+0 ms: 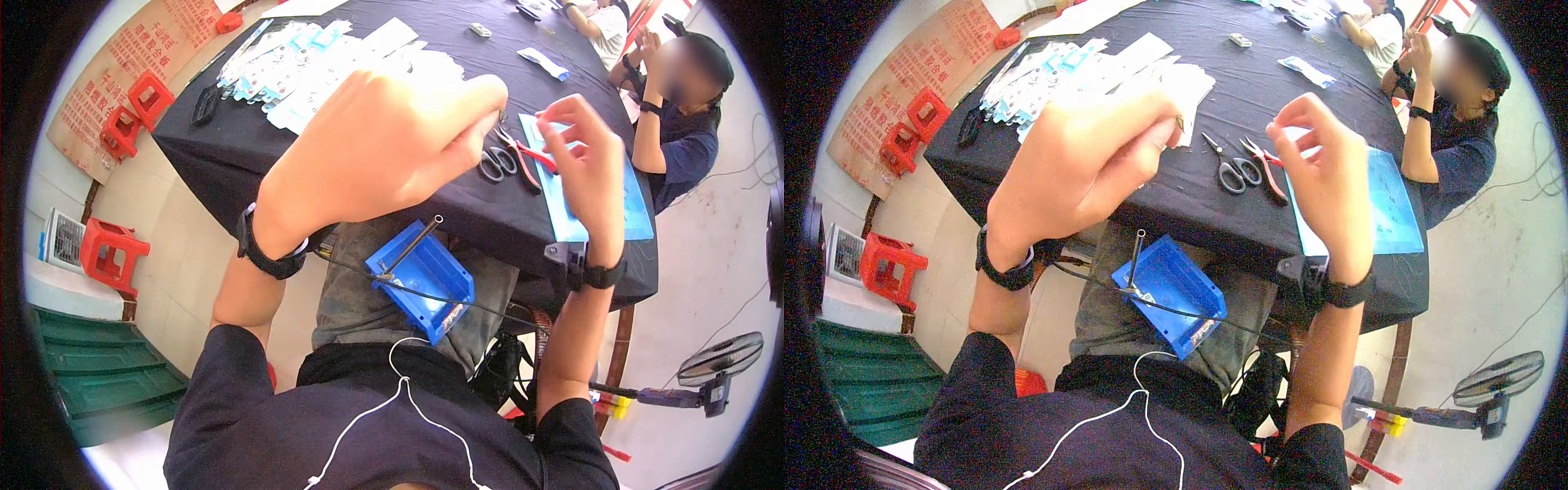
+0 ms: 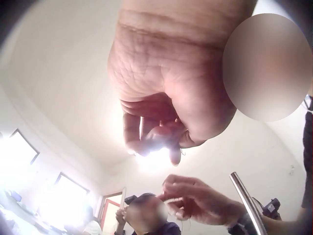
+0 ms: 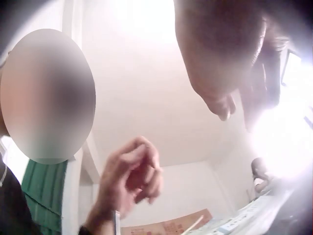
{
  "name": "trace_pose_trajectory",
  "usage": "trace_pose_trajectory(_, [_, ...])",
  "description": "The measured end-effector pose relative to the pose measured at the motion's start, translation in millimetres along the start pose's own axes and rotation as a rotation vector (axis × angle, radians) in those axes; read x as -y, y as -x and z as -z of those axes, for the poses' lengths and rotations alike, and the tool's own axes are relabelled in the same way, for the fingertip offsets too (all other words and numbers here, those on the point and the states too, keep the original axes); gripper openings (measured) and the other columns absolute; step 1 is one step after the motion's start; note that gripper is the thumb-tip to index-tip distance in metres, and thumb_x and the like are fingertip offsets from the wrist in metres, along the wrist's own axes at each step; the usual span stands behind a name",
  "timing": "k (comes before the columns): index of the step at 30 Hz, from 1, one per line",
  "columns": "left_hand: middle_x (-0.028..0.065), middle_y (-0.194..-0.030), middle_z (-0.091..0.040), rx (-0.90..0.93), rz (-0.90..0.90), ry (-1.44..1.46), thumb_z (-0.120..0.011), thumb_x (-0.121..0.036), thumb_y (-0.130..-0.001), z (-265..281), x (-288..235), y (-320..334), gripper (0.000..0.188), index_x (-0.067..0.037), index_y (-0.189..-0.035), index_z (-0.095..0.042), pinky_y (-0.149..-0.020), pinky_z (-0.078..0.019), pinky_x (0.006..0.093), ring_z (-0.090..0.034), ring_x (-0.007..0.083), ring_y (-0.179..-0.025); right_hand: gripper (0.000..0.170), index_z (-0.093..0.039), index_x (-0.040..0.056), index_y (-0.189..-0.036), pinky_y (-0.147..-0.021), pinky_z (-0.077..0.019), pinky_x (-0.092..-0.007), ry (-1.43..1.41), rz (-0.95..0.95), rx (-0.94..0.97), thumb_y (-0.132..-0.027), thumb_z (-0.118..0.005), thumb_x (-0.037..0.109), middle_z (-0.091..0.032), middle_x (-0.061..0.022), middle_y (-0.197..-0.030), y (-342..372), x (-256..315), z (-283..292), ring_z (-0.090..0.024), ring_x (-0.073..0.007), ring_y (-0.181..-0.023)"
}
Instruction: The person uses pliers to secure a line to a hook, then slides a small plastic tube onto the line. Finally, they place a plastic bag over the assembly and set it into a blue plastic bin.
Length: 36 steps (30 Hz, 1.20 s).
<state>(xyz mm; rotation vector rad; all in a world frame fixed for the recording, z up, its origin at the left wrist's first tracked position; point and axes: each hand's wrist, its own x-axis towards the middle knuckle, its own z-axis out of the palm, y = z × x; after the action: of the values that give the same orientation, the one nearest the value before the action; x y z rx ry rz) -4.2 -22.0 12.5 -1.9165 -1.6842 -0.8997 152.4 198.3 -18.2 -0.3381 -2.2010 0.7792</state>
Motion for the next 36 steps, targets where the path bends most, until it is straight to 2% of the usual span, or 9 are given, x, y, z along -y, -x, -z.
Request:
trace_pose_trajectory(3, [0.0119, -0.075, -0.059, -0.019, 0.014, 0.058, -0.058, -0.007, -0.093, 1, 4, -1, 0.007, -0.004, -0.095, -0.063, -0.062, -0.0456, 0.0377, -0.058, 0.0286, -0.066, 0.023, -0.064, 0.0017, -0.099, -0.084, -0.0527, -0.0429, 0.337, -0.055, 0.332, -0.083, -0.076, 0.014, -0.067, -0.0197, -0.101, 4, -20, -3, -0.066, -0.0346, -0.096])
trace_pose_trajectory(5, [0.0109, -0.074, -0.058, -0.045, 0.016, 0.111, -0.057, -0.008, -0.094, 0, 7, -2, 0.008, -0.004, -0.094, -0.063, -0.060, -0.0440, 0.0359, -0.056, 0.0260, -0.063, 0.024, -0.064, 0.0016, -0.097, -0.086, -0.0519, -0.0436, 0.435, -0.021, 0.361, -0.082, -0.076, 0.014, -0.065, -0.0201, -0.102, 8, -30, -1, -0.065, -0.0358, -0.098])
trace_pose_trajectory(7, [0.0175, -0.071, -0.061, -0.037, 0.066, 0.175, -0.059, -0.015, -0.096, -1, 8, -2, 0.012, -0.003, -0.093, -0.060, -0.062, -0.0461, 0.0447, -0.061, 0.0380, -0.066, 0.025, -0.063, 0.0018, -0.093, -0.089, -0.0506, -0.0453, 0.522, -0.052, 0.399, -0.076, -0.076, 0.015, -0.062, -0.0211, -0.102, 6, -28, -3, -0.063, -0.0386, -0.101])
trace_pose_trajectory(14, [0.0177, -0.072, -0.061, -0.067, 0.044, 0.302, -0.057, -0.015, -0.099, 1, 10, -5, 0.016, -0.002, -0.091, -0.060, -0.063, -0.0453, 0.0426, -0.060, 0.0372, -0.067, 0.030, -0.064, -0.0024, -0.089, -0.089, -0.0503, -0.0461, 0.568, -0.038, 0.394, -0.073, -0.076, 0.019, -0.060, -0.0240, -0.098, 7, -46, -17, -0.061, -0.0404, -0.097])
trace_pose_trajectory(23, [0.0130, -0.069, -0.056, -0.100, 0.071, 0.476, -0.054, -0.018, -0.100, 1, 7, -3, 0.021, -0.002, -0.089, -0.061, -0.059, -0.0414, 0.0358, -0.052, 0.0255, -0.060, 0.026, -0.065, -0.0051, -0.091, -0.090, -0.0502, -0.0494, 0.653, -0.094, 0.214, -0.085, -0.069, 0.019, -0.061, -0.0265, -0.103, 7, -69, -35, -0.060, -0.0429, -0.102])
trace_pose_trajectory(25, [0.0104, -0.067, -0.055, -0.097, 0.071, 0.483, -0.054, -0.018, -0.100, 2, 8, -3, 0.021, -0.003, -0.089, -0.062, -0.058, -0.0401, 0.0343, -0.050, 0.0209, -0.058, 0.023, -0.062, -0.0067, -0.090, -0.084, -0.0469, -0.0471, 0.593, 0.041, 0.104, -0.087, -0.067, 0.015, -0.061, -0.0244, -0.089, 7, -79, -37, -0.059, -0.0443, -0.091])
trace_pose_trajectory(29, [0.0079, -0.066, -0.054, -0.022, 0.199, 0.569, -0.053, -0.018, -0.101, 11, 3, -3, 0.021, -0.004, -0.090, -0.063, -0.057, -0.0403, 0.0330, -0.050, 0.0172, -0.057, 0.023, -0.064, -0.0036, -0.089, -0.083, -0.0488, -0.0444, 0.490, -0.123, 0.208, -0.090, -0.069, 0.019, -0.065, -0.0220, -0.089, -7, -66, -19, -0.062, -0.0401, -0.085])
trace_pose_trajectory(31, [-0.0001, -0.070, -0.055, 0.034, 0.192, 0.705, -0.049, -0.019, -0.106, 8, 5, -2, 0.028, -0.001, -0.095, -0.067, -0.056, -0.0385, 0.0242, -0.049, 0.0063, -0.060, 0.024, -0.060, -0.0019, -0.085, -0.076, -0.0469, -0.0357, 0.346, -0.165, 0.084, -0.095, -0.066, 0.019, -0.064, -0.0125, -0.079, -11, -43, -10, -0.058, -0.0285, -0.073])
trace_pose_trajectory(36, [0.0011, -0.074, -0.058, 0.133, 0.114, 0.861, -0.045, -0.016, -0.108, 3, 7, -1, 0.027, 0.000, -0.098, -0.065, -0.057, -0.0429, 0.0239, -0.054, 0.0070, -0.064, 0.024, -0.055, 0.0025, -0.087, -0.067, -0.0456, -0.0287, -0.267, 0.056, -0.010, -0.103, -0.060, 0.019, -0.061, -0.0011, -0.087, -4, 14, -11, -0.055, -0.0120, -0.078])
